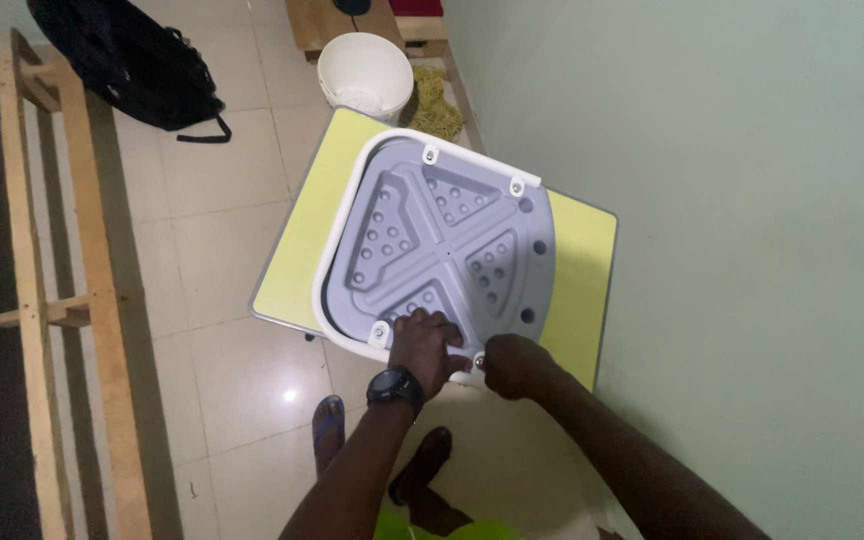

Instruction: The person assembles a small folding table. They align a metal leg frame against the tabletop on the floor, insert screws by hand, and tighten them with an Allen key, then flip the table upright and continue fastening the remaining screws on the underside.

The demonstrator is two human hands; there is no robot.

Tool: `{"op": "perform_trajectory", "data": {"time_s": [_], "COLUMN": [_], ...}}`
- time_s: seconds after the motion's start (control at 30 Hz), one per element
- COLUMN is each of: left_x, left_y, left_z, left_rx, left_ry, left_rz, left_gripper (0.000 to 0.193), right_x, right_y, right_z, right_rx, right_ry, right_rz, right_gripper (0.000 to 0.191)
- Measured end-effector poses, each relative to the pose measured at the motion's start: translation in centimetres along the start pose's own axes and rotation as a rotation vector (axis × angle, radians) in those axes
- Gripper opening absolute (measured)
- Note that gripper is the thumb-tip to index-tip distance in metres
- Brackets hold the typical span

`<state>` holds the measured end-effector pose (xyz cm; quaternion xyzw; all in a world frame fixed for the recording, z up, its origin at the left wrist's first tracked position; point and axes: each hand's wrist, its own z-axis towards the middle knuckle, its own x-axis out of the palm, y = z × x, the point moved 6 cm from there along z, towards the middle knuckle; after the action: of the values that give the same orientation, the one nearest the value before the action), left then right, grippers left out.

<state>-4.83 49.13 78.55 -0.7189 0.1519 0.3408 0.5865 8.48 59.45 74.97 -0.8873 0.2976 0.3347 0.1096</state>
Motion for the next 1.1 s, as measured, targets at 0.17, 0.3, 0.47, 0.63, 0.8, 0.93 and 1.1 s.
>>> {"op": "perform_trajectory", "data": {"time_s": [0.17, 0.3, 0.47, 0.63, 0.8, 0.93, 1.1], "left_x": [-0.1, 0.3, 0.1, -0.3, 0.6, 1.1, 1.6], "left_y": [0.0, 0.8, 1.0, -0.8, -1.9, -2.5, -2.4], "left_z": [-0.2, -0.3, -0.2, -1.1, -0.8, -0.4, 0.0], "left_rx": [0.083, 0.02, 0.004, 0.151, 0.193, 0.247, 0.198], "left_ry": [-0.062, -0.023, -0.038, -0.179, -0.136, -0.118, -0.068], "left_rz": [0.018, -0.02, -0.047, -0.09, -0.18, -0.178, -0.165], "left_gripper": [0.036, 0.034, 0.032, 0.03, 0.026, 0.014, 0.007], "right_x": [-2.2, -2.3, -3.4, -3.6, -3.3, -4.8, -5.8], "right_y": [3.0, 4.1, 3.3, 2.6, 2.9, 2.9, 1.6], "right_z": [-2.2, -2.9, -3.7, -5.6, -7.2, -8.7, -10.3], "right_rx": [-0.234, -0.304, -0.442, -0.318, -0.087, 0.017, 0.173], "right_ry": [-0.086, 0.0, -0.028, -0.192, -0.328, -0.416, -0.425], "right_rz": [-0.21, -0.391, -0.513, -0.316, 0.018, 0.155, 0.644], "right_gripper": [0.01, 0.012, 0.013, 0.03, 0.043, 0.042, 0.044]}}
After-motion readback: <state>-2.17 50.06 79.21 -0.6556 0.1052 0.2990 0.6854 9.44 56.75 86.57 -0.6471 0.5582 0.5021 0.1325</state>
